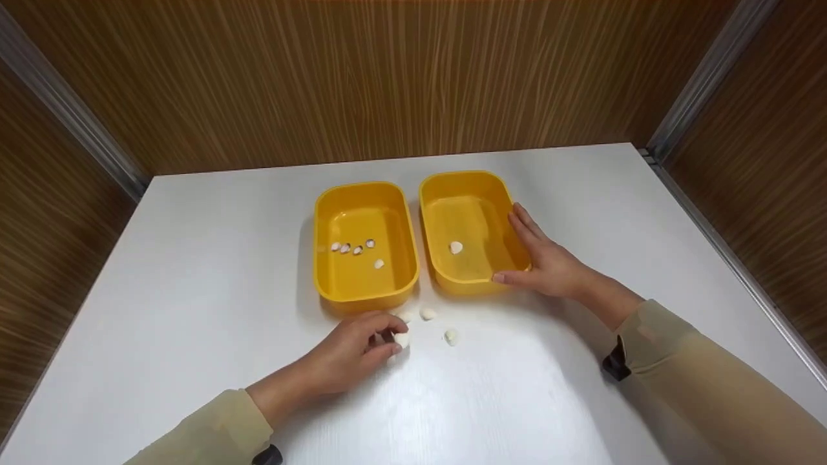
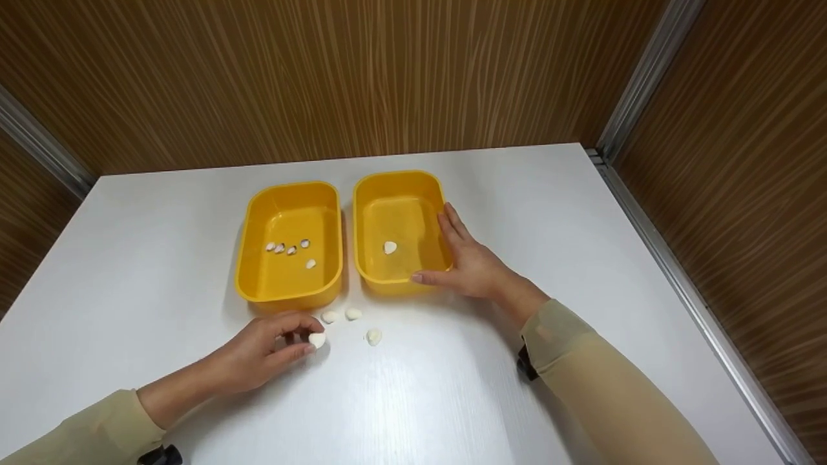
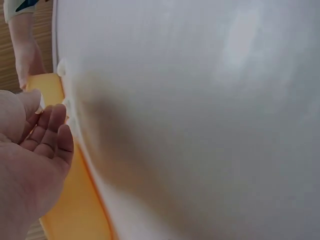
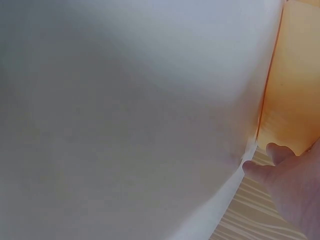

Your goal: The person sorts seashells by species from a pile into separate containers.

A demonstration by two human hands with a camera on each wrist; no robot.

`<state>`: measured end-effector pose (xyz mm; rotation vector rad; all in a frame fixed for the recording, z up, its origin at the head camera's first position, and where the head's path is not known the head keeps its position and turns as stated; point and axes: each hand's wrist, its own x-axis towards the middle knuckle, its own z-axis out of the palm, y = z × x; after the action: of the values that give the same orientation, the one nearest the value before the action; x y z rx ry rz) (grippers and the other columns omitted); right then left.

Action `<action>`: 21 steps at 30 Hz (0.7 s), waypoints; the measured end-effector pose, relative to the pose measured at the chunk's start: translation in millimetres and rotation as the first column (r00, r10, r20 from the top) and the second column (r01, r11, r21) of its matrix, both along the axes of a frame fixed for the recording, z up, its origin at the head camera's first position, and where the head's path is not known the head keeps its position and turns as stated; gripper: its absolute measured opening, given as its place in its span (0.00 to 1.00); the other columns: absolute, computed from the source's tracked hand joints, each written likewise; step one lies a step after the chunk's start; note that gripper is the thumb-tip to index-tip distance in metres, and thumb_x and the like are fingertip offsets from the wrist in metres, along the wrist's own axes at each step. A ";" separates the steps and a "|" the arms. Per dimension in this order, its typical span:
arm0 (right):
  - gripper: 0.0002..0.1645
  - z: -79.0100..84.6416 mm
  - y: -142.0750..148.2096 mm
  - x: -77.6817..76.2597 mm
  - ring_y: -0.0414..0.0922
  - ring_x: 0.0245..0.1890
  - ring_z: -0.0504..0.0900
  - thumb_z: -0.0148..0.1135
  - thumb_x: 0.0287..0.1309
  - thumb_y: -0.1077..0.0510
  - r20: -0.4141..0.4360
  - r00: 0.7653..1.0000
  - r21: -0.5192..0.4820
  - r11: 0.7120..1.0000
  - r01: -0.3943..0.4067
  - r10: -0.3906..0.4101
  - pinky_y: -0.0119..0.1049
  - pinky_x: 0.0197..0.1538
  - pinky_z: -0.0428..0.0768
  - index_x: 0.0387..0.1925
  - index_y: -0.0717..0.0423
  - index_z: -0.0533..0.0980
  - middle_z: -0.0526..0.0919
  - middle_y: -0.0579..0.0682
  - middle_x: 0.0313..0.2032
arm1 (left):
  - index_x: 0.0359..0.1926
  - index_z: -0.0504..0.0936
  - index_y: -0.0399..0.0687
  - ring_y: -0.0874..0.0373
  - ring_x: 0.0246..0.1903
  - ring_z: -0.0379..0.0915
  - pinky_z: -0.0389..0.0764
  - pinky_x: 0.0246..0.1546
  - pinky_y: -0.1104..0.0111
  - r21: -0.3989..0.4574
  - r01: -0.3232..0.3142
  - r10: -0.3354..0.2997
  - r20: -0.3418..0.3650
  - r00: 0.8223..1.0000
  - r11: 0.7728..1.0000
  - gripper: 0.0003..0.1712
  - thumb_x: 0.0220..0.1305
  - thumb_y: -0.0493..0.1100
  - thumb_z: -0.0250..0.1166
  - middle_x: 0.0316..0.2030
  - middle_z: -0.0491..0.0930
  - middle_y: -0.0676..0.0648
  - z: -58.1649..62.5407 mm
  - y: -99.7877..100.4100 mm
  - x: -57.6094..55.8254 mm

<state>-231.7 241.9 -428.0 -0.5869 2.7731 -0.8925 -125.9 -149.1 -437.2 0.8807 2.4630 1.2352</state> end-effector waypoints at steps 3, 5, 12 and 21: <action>0.74 0.5 -0.1 0.2 0.54 0.85 0.38 0.72 0.60 0.29 -0.001 1.000 0.001 1.000 -0.004 0.004 0.61 0.80 0.50 0.86 0.52 0.35 0.27 0.42 0.85 | 0.56 0.83 0.48 0.61 0.45 0.78 0.83 0.47 0.68 0.022 -0.016 0.016 -0.009 1.000 1.000 0.11 0.77 0.42 0.67 0.47 0.81 0.58 11.7 2.9 -1.2; 0.74 0.7 -0.3 0.1 0.54 0.85 0.38 0.71 0.60 0.29 -0.001 1.000 0.004 1.000 -0.004 0.004 0.61 0.81 0.50 0.86 0.51 0.35 0.26 0.42 0.85 | 0.57 0.84 0.48 0.61 0.46 0.78 0.83 0.49 0.67 0.034 -0.030 0.031 -0.031 0.999 0.999 0.12 0.77 0.44 0.67 0.48 0.81 0.58 22.0 5.4 -3.8; 0.75 0.4 0.0 -1.4 0.55 0.85 0.38 0.71 0.60 0.28 0.003 1.000 0.004 1.000 0.007 -0.007 0.61 0.80 0.50 0.87 0.49 0.35 0.27 0.41 0.85 | 0.59 0.85 0.48 0.56 0.51 0.80 0.83 0.58 0.61 0.085 -0.052 0.067 -0.185 0.980 0.995 0.14 0.75 0.42 0.69 0.53 0.84 0.55 57.5 21.3 -30.3; 0.76 -0.7 -1.2 -1.8 0.56 0.84 0.39 0.72 0.58 0.27 0.002 1.000 0.005 1.000 0.013 -0.013 0.61 0.80 0.52 0.87 0.51 0.36 0.27 0.42 0.85 | 0.59 0.84 0.46 0.56 0.54 0.78 0.79 0.62 0.66 0.086 -0.069 0.085 -0.200 0.976 0.994 0.14 0.77 0.43 0.66 0.53 0.83 0.52 85.0 53.8 -77.2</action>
<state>-233.5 240.7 -428.7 -0.5678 2.7796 -0.8875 -203.1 -95.3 -352.2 0.9853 2.6460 1.3375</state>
